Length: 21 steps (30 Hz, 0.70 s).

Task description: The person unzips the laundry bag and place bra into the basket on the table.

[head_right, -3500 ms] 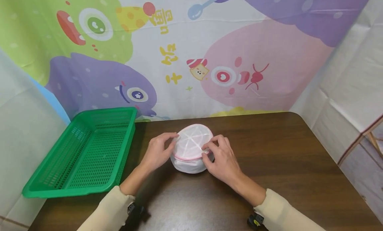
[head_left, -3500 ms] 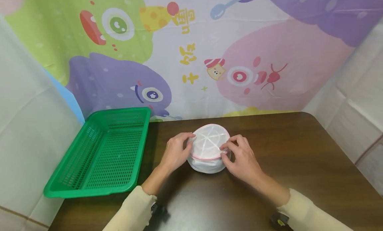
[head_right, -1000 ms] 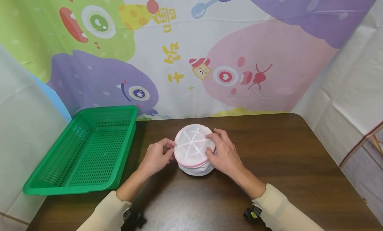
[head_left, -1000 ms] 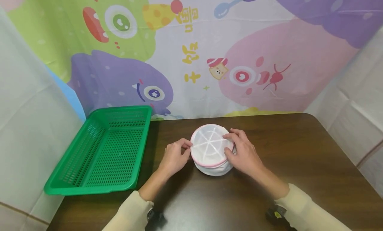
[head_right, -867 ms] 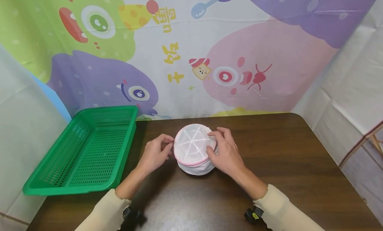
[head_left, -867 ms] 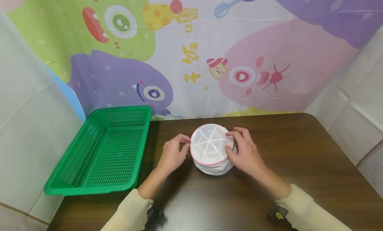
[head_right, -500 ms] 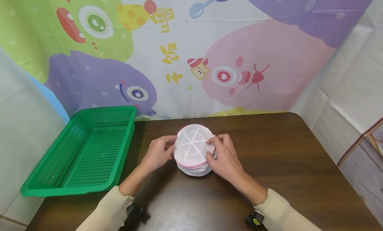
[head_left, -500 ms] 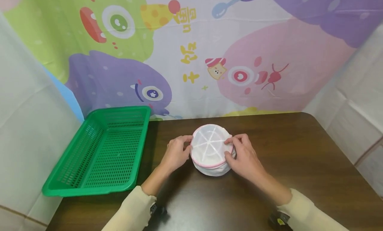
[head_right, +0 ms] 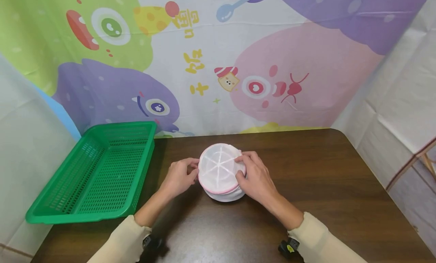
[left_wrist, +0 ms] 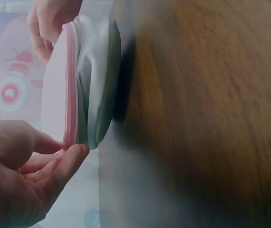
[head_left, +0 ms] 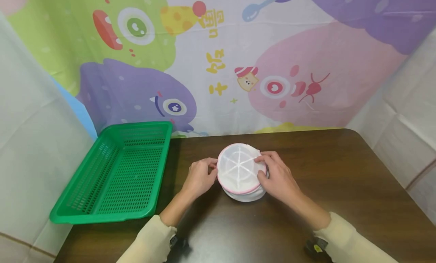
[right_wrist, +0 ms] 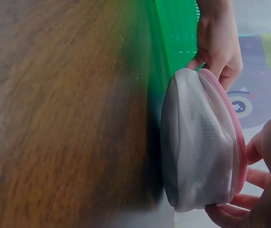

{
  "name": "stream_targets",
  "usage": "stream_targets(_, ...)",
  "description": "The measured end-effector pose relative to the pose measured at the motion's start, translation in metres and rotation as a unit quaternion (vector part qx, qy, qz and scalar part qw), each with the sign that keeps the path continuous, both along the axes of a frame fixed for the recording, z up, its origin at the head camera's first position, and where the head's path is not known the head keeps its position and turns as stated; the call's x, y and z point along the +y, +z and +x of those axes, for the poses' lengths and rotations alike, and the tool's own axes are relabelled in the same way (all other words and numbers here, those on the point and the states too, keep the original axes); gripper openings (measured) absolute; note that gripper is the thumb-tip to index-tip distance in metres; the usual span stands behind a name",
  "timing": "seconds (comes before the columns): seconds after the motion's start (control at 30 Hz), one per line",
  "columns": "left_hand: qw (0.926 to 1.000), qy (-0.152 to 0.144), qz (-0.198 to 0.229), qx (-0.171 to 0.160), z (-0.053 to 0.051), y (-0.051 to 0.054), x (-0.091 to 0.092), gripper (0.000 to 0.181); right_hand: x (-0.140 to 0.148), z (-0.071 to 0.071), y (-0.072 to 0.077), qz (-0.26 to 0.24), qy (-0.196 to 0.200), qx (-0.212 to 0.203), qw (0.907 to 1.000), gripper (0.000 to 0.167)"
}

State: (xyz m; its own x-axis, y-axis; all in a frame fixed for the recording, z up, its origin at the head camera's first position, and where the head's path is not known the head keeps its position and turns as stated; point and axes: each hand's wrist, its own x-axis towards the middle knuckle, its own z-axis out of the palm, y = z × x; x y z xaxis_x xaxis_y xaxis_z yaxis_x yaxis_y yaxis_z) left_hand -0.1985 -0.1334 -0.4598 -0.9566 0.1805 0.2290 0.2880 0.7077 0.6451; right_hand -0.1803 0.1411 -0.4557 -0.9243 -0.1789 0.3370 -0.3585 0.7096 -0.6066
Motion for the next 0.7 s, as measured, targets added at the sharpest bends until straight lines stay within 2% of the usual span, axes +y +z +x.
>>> stream_targets(0.07,0.9999,0.009,0.002,-0.006,0.000,-0.001,0.000,0.024,0.000,-0.002,0.000,0.000,0.001,0.002,1.0000,0.030)
stream_targets(0.1,0.9996,0.020,-0.001,-0.022,0.005,0.007,0.003,0.022,0.000,-0.002,-0.001,-0.001,0.001,0.003,1.0000,0.030)
stream_targets(0.33,0.9978,0.051,-0.015,-0.039,0.006,0.011,0.002,0.011,0.002,-0.007,-0.002,0.001,0.013,-0.001,0.9999,0.032)
stream_targets(0.53,0.9971,0.070,-0.009,-0.031,0.006,0.013,-0.001,0.012,0.005,-0.008,0.001,0.002,0.013,-0.004,0.9999,0.033)
stream_targets(0.7,0.9964,0.082,0.023,0.001,0.002,0.012,-0.001,0.015,0.005,-0.003,0.006,-0.004,-0.012,0.000,0.9999,0.034)
